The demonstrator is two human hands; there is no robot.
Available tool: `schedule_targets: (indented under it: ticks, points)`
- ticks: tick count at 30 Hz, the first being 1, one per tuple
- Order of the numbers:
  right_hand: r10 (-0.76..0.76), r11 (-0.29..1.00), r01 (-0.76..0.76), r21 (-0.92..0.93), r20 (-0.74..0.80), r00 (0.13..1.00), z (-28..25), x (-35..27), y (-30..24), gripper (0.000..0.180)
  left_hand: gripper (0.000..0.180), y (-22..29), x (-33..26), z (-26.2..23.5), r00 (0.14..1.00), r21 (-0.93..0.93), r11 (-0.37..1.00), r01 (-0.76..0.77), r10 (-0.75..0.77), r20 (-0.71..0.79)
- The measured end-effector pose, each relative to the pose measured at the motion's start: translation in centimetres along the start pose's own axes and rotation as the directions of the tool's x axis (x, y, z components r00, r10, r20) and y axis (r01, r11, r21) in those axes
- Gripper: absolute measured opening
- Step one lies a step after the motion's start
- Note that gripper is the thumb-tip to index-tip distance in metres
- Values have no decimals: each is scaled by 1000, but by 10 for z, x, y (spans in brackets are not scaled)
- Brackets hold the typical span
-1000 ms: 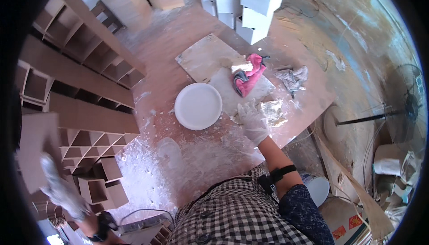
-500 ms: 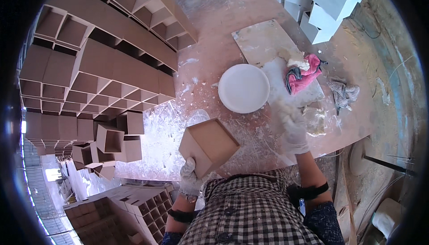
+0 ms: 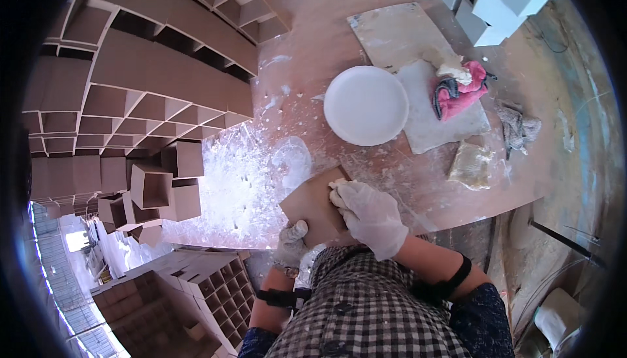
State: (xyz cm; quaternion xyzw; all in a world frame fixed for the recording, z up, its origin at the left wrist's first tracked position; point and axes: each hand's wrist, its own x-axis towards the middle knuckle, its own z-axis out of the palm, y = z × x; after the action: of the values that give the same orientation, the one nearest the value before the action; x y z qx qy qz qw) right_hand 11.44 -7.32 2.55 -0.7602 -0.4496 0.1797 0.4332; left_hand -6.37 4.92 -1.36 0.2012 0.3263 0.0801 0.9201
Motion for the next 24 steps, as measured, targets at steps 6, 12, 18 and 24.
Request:
schedule_targets:
  ticks: [6,12,18,24]
  points:
    - [-58,979,84,-184,144,988,12,0,-23,18,72,1,-2,-9,999,-63,997,-34,33,-10]
    - [-201,896,199,-397,38,979,31,25,-27,20,83,7,-1,-10,999,-74,997,11,-7,51]
    - [-82,886,21,-464,-111,990,36,12,1,9,83,2,-1,-9,998,-35,999,-21,23,56]
    - [276,947,-284,-152,-71,958,39,8,-12,24,82,3,-2,3,999,-29,999,-46,45,-23]
